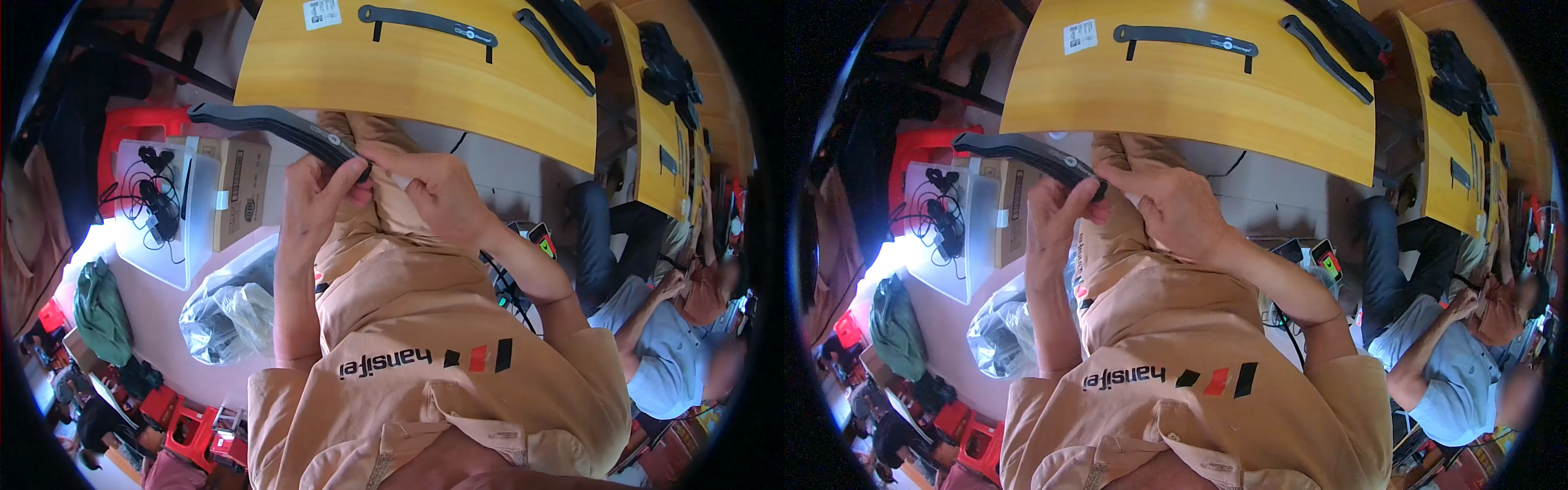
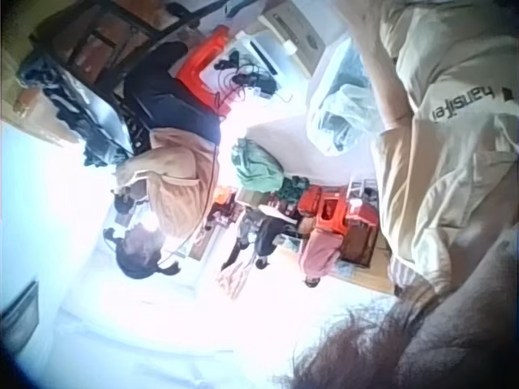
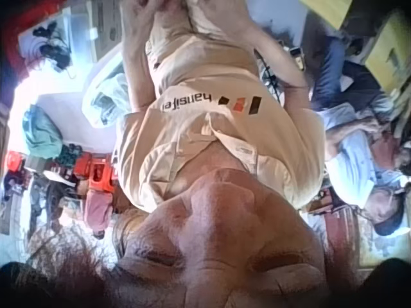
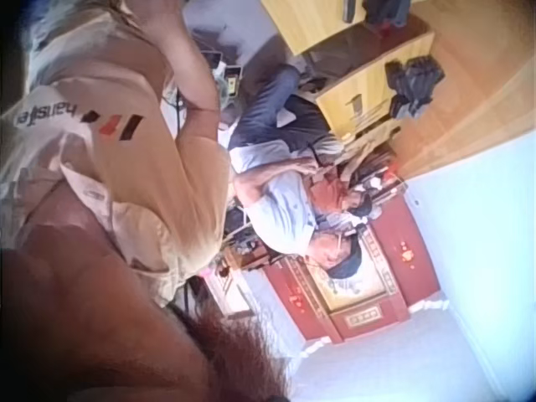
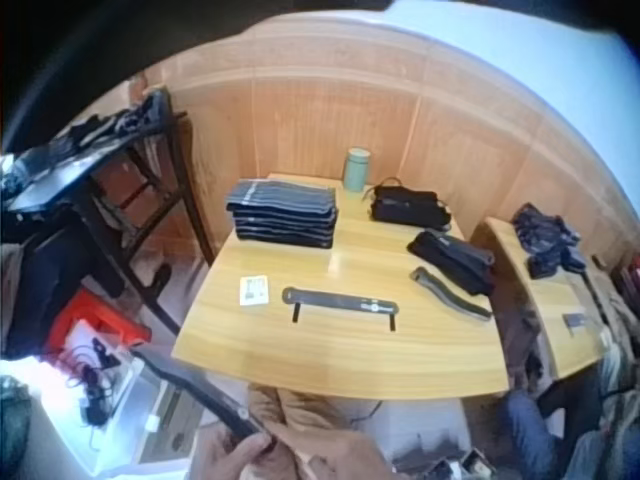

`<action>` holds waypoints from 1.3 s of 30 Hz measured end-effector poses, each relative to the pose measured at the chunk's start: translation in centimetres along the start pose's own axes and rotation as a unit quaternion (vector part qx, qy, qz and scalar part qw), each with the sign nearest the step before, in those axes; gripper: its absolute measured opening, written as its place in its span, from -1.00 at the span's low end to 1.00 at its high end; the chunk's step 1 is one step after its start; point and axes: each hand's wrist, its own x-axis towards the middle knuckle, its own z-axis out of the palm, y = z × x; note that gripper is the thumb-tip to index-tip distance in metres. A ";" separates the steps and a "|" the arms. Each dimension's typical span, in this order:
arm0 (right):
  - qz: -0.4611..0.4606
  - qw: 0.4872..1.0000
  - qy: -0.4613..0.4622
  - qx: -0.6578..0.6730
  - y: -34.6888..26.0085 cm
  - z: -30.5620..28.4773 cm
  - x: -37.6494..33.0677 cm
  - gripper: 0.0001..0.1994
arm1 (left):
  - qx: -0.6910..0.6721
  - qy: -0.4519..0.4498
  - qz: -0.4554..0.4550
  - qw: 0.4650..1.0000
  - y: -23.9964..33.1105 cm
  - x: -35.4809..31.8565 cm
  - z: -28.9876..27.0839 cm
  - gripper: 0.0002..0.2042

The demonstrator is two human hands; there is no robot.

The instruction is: The recorder is assembling black industrial straps by attaching labels and using a small screwdriver tool.

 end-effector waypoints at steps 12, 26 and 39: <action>-0.005 0.958 -0.101 0.269 0.8 -2.1 0.6 -0.58 | -0.081 -0.179 -0.106 0.975 1.1 -1.1 1.1 -0.87; -0.124 0.974 -0.147 0.118 0.2 -2.2 -0.4 -0.85 | -0.011 -0.191 -0.182 0.964 1.4 -1.3 0.1 -0.84; 0.257 0.731 -0.274 0.569 0.2 -2.3 -3.1 -0.79 | -0.248 -0.262 -0.317 0.877 -0.8 -3.5 0.2 -0.88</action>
